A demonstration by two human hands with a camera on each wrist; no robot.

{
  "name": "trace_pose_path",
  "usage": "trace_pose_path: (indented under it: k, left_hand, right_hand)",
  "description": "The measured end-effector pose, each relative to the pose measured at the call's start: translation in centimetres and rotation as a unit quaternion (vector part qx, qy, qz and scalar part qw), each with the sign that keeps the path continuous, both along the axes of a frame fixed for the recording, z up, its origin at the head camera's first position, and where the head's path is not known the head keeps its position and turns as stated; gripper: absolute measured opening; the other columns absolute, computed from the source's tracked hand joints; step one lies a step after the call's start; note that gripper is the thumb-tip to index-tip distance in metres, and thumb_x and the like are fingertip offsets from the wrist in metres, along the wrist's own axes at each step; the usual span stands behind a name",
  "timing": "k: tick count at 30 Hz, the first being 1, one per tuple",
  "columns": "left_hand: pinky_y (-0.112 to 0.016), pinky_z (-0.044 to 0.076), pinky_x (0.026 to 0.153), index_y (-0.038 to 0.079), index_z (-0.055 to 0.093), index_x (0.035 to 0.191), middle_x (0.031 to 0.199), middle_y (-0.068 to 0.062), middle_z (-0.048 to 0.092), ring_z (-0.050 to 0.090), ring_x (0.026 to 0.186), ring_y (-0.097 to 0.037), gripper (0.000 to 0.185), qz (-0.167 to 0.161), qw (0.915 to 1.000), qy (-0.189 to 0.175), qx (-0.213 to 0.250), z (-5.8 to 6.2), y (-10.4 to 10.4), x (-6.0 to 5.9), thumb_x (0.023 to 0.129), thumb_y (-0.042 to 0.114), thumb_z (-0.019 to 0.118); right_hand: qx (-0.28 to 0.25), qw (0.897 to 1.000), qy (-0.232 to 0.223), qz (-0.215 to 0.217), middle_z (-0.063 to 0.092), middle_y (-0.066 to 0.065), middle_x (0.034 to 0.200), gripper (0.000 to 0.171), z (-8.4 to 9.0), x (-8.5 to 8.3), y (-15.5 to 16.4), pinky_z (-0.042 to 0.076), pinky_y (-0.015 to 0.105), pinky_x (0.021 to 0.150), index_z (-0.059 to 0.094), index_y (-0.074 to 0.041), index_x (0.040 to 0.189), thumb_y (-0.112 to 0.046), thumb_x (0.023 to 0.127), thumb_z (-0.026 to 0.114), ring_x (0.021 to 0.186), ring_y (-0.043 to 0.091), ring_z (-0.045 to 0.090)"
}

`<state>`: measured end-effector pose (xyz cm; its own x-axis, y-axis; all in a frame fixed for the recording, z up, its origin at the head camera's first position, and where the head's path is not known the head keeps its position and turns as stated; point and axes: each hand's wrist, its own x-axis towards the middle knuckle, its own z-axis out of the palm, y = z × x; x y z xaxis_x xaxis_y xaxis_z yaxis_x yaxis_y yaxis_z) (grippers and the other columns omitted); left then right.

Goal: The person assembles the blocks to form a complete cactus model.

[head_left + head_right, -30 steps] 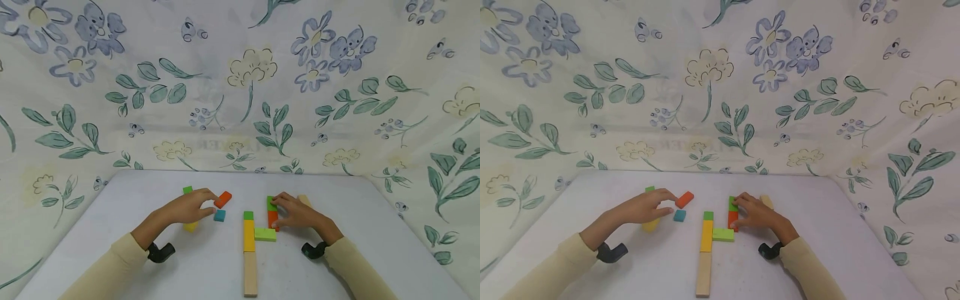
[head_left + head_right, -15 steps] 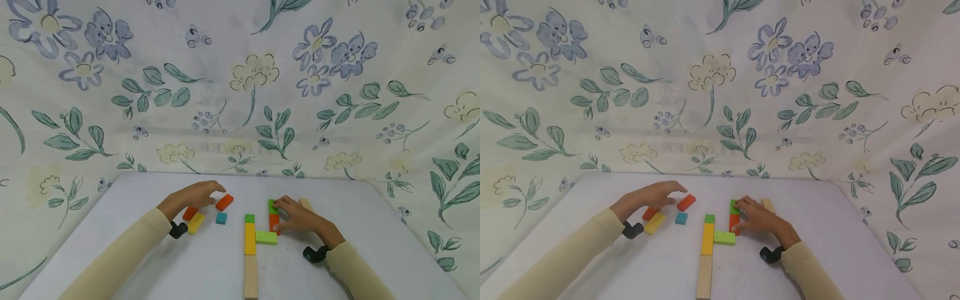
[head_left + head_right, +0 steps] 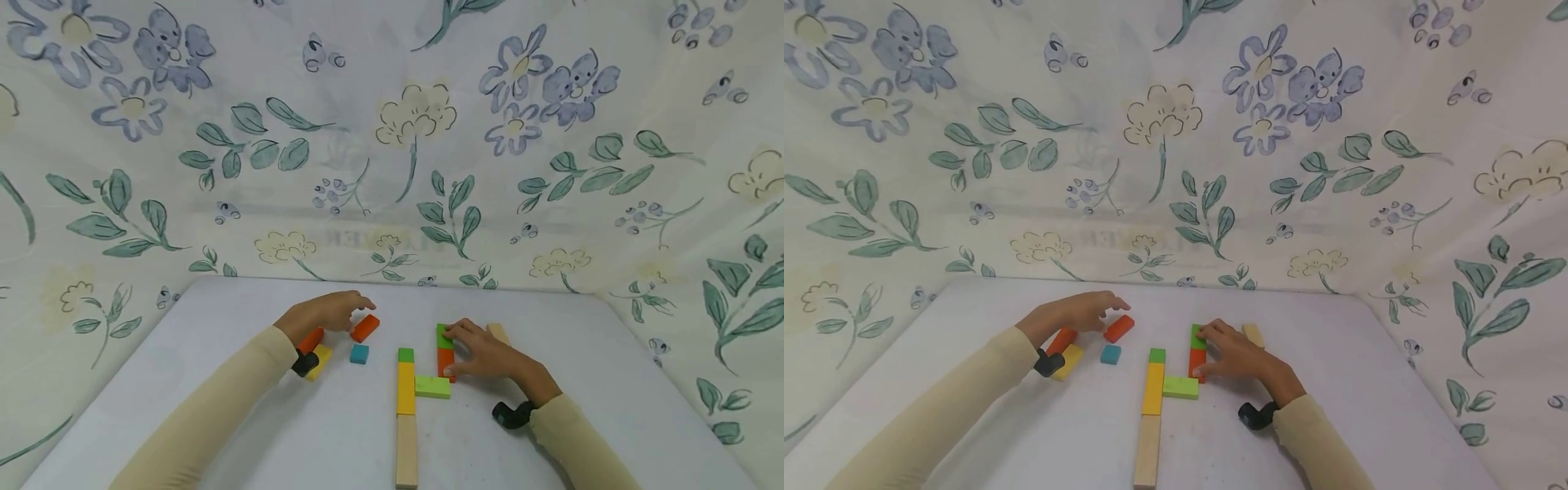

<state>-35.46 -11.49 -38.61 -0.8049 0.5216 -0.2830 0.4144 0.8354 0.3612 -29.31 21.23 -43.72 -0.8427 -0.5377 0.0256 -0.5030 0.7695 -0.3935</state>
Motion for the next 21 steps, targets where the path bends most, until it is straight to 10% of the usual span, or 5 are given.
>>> trace_pose_path:
  k: [21]
  left_hand:
    - [-0.052,0.035,0.104,0.033,0.053,0.128,0.135,0.001,0.051,0.042,0.123,-0.024,0.053,0.013,0.9992,-0.025,-0.028,-1.0,0.4,-0.7,0.080,0.028,0.073]
  right_hand:
    - [0.009,0.999,-0.030,-0.024,0.041,0.001,0.137,0.074,-0.1,-0.2,0.0,0.039,0.049,0.104,0.049,-0.018,0.130,-0.058,0.071,0.070,0.127,0.020,0.040]
